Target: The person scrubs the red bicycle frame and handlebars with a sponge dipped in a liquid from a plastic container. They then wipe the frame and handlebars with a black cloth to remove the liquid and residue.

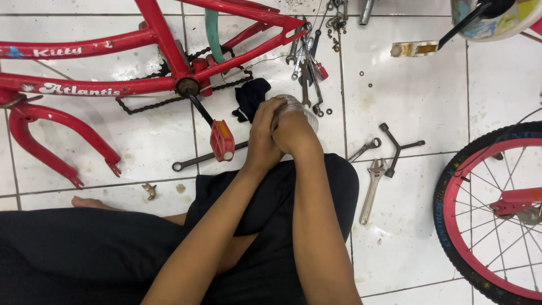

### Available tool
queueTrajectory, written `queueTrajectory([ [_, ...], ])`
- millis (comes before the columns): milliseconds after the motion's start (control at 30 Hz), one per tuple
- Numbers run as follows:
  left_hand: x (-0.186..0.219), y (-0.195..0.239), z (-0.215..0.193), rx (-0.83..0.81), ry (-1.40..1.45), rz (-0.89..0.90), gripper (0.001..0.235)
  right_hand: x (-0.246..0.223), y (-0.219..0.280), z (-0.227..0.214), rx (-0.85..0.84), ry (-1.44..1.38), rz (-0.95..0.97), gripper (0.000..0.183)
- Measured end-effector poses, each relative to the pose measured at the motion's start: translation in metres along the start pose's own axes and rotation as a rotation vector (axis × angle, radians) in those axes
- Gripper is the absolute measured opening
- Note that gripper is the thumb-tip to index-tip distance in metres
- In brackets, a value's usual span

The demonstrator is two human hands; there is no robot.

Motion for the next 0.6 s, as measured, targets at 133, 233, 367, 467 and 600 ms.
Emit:
queueTrajectory([
  [133, 0.005, 0.007, -0.004, 0.015, 0.004, -0.017, 0.060, -0.018, 0.010, -0.006, -0.068, -0.019, -0.063, 0.043],
  [233, 0.004, 0.007, -0.007, 0.002, 0.015, 0.010, 0.063, -0.019, 0.007, -0.007, -0.112, 0.074, -0.101, 0.039],
  [367, 0.010, 0.009, -0.010, -0.013, 0.029, 0.014, 0.062, -0.010, 0.009, 0.005, -0.172, 0.009, -0.098, 0.041],
  [467, 0.008, 0.009, -0.013, -0.006, 0.029, 0.009, 0.061, -0.022, 0.014, -0.006, -0.147, -0.007, -0.095, 0.040],
  [600, 0.004, 0.010, -0.016, -0.004, 0.038, -0.019, 0.064, -0.039, 0.021, -0.016, -0.088, -0.043, -0.109, 0.035],
])
Point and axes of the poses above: each hand's wrist, its own y-axis away from the middle knuckle, its own z-axis out of the palm, x = y × z, the point moved 6 cm from there along -y, towards the middle knuckle, and after that the axes turned 15 degrees about -z, right-handed, at the moved point
